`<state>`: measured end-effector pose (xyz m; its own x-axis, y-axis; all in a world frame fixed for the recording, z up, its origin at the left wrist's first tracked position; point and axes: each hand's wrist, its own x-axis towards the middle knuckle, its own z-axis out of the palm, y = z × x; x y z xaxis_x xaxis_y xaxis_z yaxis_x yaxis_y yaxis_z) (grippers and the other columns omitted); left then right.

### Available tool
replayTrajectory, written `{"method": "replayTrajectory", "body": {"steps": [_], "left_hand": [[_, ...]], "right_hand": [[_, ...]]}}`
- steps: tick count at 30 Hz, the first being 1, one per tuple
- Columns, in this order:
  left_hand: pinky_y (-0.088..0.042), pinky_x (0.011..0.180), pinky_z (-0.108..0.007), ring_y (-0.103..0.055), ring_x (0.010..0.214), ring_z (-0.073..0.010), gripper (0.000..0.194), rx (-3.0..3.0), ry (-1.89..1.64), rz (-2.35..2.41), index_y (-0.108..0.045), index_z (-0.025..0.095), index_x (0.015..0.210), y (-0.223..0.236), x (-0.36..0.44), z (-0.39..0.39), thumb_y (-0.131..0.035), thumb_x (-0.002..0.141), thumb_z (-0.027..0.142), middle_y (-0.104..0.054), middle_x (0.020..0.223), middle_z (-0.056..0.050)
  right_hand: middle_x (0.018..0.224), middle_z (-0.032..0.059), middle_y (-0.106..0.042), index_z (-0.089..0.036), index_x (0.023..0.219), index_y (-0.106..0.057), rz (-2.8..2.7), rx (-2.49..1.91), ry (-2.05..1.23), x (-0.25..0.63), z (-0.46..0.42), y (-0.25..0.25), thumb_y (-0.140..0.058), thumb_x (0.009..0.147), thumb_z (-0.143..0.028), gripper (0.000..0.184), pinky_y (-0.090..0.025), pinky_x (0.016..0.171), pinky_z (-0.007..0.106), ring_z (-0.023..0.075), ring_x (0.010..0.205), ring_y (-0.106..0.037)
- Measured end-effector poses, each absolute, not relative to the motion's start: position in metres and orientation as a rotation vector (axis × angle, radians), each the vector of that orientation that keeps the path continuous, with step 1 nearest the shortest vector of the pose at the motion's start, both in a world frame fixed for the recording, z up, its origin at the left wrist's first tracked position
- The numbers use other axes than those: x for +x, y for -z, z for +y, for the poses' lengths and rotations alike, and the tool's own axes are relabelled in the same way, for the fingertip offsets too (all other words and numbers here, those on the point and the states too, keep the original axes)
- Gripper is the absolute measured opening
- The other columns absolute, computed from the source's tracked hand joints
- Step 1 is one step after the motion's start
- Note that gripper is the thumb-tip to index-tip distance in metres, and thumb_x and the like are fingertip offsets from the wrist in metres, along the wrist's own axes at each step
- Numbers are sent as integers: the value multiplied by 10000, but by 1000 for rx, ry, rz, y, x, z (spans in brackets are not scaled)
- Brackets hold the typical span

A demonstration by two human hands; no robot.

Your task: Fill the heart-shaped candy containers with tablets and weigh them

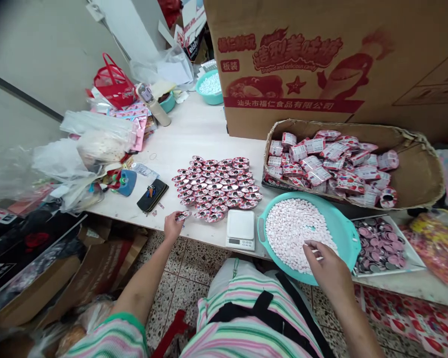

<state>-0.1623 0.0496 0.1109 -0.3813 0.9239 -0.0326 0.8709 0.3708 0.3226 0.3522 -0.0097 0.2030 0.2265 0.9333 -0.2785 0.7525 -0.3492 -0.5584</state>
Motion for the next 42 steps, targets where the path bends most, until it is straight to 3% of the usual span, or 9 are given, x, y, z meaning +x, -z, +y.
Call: {"method": "replayTrajectory", "body": {"steps": [15, 23, 31, 42], "left_hand": [[-460, 859, -333, -521, 984, -207, 357, 1698, -445, 2301, -538, 198, 1098, -82, -156, 95, -593, 745, 206, -477, 1060, -72], [-399, 945, -413, -431, 1133, -270, 625, 1567, -460, 2540, -396, 190, 1243, -84, -145, 65, -685, 694, 270, -443, 1157, -107], [-381, 968, -425, -478, 1107, -261, 527, 1446, -446, 2511, -431, 176, 1166, -70, -146, 24, -669, 713, 297, -518, 1105, -104], [-403, 932, -341, -501, 1113, -224, 497, 1498, -490, 2422, -389, 178, 1229, -83, -139, 74, -591, 786, 278, -523, 1195, -101]], "right_hand": [[957, 43, -686, -245, 907, -643, -1482, -2302, -798, 347, -27, -205, -479, 754, -556, 384, -461, 587, 297, 178, 618, -618], [916, 47, -698, -241, 899, -657, -1491, -2296, -823, 353, -29, -202, -485, 729, -554, 395, -471, 589, 310, 181, 584, -611], [878, 43, -693, -236, 861, -647, -1561, -2225, -928, 349, -22, -200, -466, 744, -540, 373, -473, 616, 296, 186, 652, -618], [909, 33, -689, -265, 854, -625, -1681, -2216, -1005, 348, -15, -194, -449, 790, -493, 295, -455, 644, 294, 196, 724, -626]]}}
